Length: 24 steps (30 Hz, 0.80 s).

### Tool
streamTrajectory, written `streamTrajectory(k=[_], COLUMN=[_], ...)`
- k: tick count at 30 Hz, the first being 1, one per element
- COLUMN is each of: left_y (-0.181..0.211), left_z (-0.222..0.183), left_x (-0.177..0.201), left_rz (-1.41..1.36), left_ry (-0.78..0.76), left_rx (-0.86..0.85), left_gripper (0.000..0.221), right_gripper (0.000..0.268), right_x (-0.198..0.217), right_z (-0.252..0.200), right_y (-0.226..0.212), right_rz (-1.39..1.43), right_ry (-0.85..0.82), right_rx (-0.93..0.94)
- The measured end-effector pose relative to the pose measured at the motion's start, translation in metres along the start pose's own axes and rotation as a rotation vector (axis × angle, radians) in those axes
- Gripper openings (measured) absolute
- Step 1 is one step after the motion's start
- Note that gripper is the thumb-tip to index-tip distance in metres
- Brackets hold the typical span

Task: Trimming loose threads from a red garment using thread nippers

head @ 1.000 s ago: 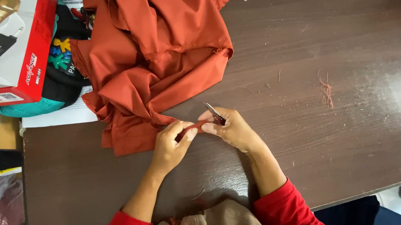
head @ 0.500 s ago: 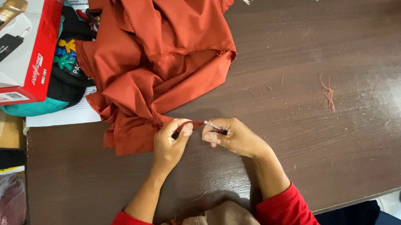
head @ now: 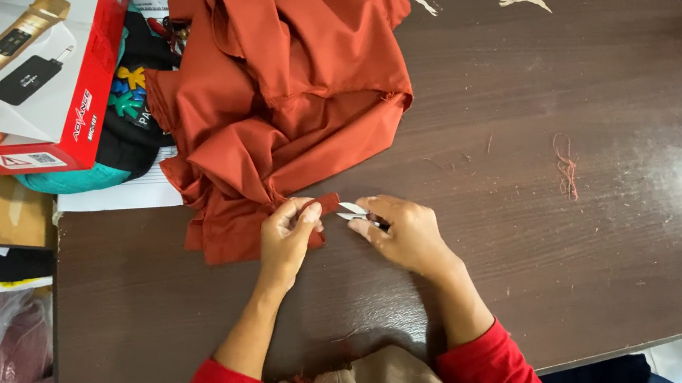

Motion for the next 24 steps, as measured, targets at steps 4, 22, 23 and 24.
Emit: streamTrajectory(k=[4, 22, 23, 24], left_y=[0.002, 0.016, 0.016, 0.015], left_z=[-0.002, -0.012, -0.012, -0.013], left_x=[0.0, -0.002, -0.002, -0.001], left_rz=[-0.008, 0.287, 0.289, 0.292], left_ry=[-0.007, 0.021, 0.014, 0.008], left_rx=[0.006, -0.258, -0.255, -0.251], left_gripper=[0.014, 0.007, 0.007, 0.006], right_gripper=[0.034, 0.018, 0.019, 0.021], right_x=[-0.003, -0.019, -0.02, -0.022], right_z=[0.002, 0.01, 0.008, 0.007], right_y=[-0.003, -0.005, 0.0, 0.005], right_rz=[-0.047, 0.426, 0.44, 0.455], right_ry=[0.049, 0.056, 0.05, 0.044], right_rx=[0.032, -0.202, -0.231, -0.259])
Point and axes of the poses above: each hand's wrist, its own z-axis towards the middle knuckle, its own x-axis out of the back of the hand, y = z × x, the point moved 4 cm from there along z, towards the middle knuckle, and after that the axes turned 15 degrees about x, right-handed, at the moved point
